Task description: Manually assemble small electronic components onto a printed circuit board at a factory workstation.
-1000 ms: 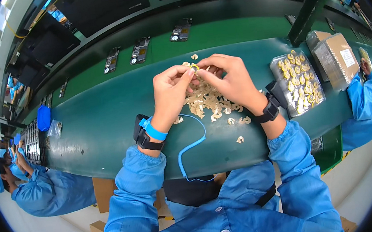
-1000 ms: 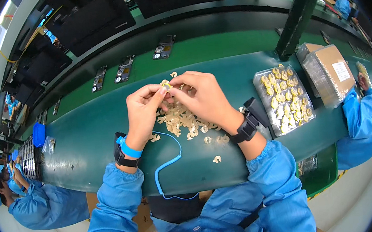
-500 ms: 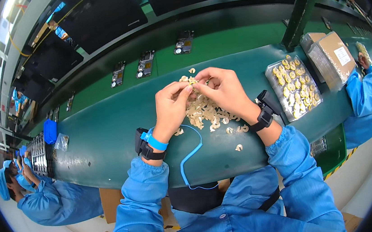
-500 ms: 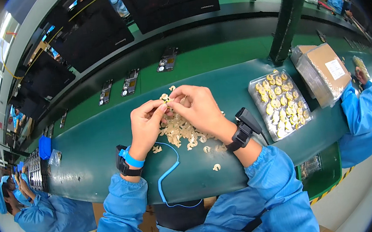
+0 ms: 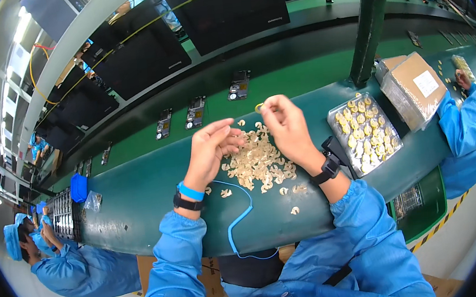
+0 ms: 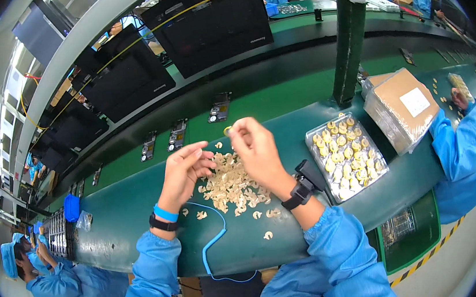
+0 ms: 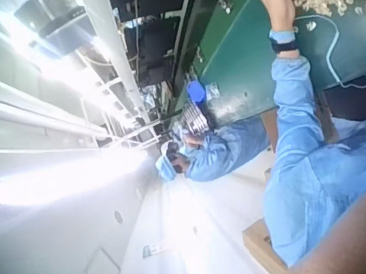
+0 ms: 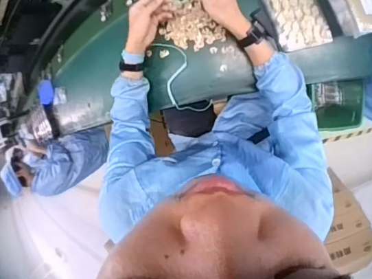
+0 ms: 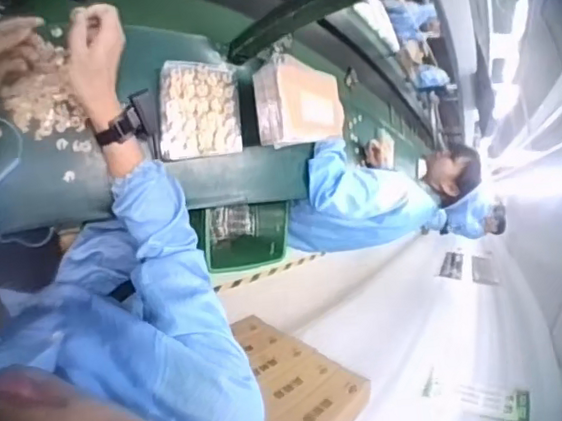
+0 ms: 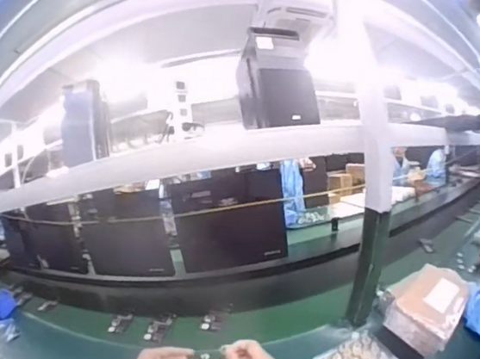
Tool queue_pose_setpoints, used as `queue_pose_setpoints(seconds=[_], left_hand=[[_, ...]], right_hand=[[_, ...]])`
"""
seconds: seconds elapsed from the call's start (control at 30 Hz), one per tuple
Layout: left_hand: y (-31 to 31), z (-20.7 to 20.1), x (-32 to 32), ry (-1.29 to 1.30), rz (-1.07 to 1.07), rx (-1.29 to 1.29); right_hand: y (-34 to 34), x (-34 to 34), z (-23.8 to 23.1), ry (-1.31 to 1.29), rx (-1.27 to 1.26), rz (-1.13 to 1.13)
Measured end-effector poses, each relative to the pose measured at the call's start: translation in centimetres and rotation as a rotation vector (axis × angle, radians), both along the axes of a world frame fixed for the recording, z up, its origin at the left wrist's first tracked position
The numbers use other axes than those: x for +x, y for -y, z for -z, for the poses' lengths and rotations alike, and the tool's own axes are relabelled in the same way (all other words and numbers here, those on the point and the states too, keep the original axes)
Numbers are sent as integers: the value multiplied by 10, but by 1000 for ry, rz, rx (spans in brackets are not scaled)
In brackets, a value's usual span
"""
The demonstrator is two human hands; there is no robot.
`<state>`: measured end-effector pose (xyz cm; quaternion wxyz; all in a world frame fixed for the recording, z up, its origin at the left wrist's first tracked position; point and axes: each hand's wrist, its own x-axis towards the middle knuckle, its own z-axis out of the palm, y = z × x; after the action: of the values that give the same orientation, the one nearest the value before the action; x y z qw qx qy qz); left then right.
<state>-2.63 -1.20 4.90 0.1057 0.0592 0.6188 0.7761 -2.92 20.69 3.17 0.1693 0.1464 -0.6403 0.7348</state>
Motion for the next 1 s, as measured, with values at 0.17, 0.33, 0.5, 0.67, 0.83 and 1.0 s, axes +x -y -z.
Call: queue_pose_setpoints(seconds=[0.17,0.33,0.5,0.67,0.83,1.0], left_hand=[[1,21,-76,-375,-324,-740],[-34,41,-123,-590,-525,-1268],[-64,35,-130,-608,-533,-1430],[-60,43,-150,-383,-573,-1125],[-37,11,-136,173,-229,-111],[23,3,-71,283,-43,137]], right_hand=[[5,-7,15,16,81,141],[13,5,20,-24,205,107],[13,7,21,21,254,110],[13,6,16,29,239,81],[12,1,19,29,121,107],[12,4,14,30,23,59]])
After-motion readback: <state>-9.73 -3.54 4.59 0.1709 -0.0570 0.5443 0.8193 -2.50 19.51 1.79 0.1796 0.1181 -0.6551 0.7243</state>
